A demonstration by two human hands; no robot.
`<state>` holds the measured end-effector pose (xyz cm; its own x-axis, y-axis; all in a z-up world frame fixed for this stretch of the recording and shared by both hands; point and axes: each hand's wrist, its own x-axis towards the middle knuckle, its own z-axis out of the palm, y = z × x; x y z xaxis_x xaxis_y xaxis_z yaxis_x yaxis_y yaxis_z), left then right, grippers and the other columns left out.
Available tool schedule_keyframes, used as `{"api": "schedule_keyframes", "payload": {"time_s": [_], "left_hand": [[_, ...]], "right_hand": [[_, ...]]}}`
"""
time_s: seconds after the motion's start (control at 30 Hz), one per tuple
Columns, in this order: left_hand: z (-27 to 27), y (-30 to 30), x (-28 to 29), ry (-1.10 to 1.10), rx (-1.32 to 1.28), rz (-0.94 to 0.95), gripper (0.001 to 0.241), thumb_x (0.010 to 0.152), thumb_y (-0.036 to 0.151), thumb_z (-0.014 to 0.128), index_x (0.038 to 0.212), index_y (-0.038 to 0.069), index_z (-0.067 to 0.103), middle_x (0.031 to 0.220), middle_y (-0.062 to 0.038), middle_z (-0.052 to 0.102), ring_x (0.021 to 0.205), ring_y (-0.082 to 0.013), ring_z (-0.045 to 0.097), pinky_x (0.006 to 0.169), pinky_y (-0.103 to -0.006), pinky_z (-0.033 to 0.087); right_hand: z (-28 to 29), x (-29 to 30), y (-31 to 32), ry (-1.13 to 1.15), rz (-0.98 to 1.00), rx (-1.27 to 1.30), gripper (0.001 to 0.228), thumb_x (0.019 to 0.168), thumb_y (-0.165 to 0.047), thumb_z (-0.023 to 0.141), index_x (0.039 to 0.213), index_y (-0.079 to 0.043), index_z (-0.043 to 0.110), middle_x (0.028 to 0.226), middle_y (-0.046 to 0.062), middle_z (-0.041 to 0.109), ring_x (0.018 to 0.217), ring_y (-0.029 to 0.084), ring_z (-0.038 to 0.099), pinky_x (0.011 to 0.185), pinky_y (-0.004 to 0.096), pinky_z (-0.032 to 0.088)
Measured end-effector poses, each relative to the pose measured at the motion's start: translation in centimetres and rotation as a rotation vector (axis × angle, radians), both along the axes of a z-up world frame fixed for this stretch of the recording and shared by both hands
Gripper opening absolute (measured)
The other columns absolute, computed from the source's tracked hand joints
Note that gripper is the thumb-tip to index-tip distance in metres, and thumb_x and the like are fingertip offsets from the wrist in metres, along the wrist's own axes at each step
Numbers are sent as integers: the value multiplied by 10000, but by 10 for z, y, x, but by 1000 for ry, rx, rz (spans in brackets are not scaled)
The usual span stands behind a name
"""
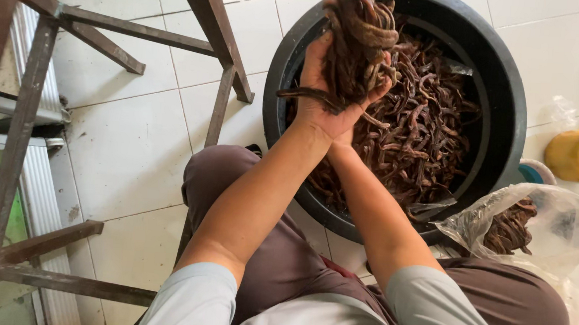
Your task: The person sorts through a large basin of dark, strip-like food material by hand, picking up individual pieces to inspect them and placing selected items into a plastic bag.
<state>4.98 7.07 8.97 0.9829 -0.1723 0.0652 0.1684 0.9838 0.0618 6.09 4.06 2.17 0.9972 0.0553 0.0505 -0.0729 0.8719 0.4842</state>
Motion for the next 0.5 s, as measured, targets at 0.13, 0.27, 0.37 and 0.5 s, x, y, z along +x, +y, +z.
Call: {"api": "schedule_keyframes", "payload": {"time_s": [0.13, 0.27, 0.37, 0.5], "left_hand": [[4, 2, -4, -23, -37, -28, 595, 999, 496, 693, 1365, 36, 603, 1272, -159, 659, 1146, -299, 669, 930, -487, 622], [9, 8, -10, 64, 43, -12, 565, 936, 485, 706, 1313, 71, 627, 1237, -121, 673, 1116, -286, 673, 920, -500, 625], [8, 8, -6, 46, 31, -14, 533, 948, 470, 712, 1306, 83, 637, 1236, -102, 679, 1126, -272, 672, 924, -501, 623], [3, 8, -4, -5, -2, -27, 537, 990, 474, 718, 1312, 50, 646, 1233, -130, 688, 1123, -283, 676, 944, -495, 619]], "right_hand": [[31, -7, 23, -15, -58, 103, 639, 975, -345, 684, 1481, -41, 437, 1464, 99, 521, 1337, 282, 500, 1153, 443, 429], [45, -10, 33, -61, -83, 117, 657, 1039, -336, 676, 1555, -38, 401, 1541, 70, 497, 1404, 253, 486, 1228, 442, 410], [42, -12, 37, -52, -62, 119, 641, 1031, -333, 661, 1536, -30, 409, 1519, 86, 510, 1387, 254, 491, 1210, 422, 411], [17, -17, 35, -25, -46, 83, 620, 1020, -329, 640, 1510, -20, 419, 1490, 107, 528, 1364, 257, 499, 1187, 395, 412]]}}
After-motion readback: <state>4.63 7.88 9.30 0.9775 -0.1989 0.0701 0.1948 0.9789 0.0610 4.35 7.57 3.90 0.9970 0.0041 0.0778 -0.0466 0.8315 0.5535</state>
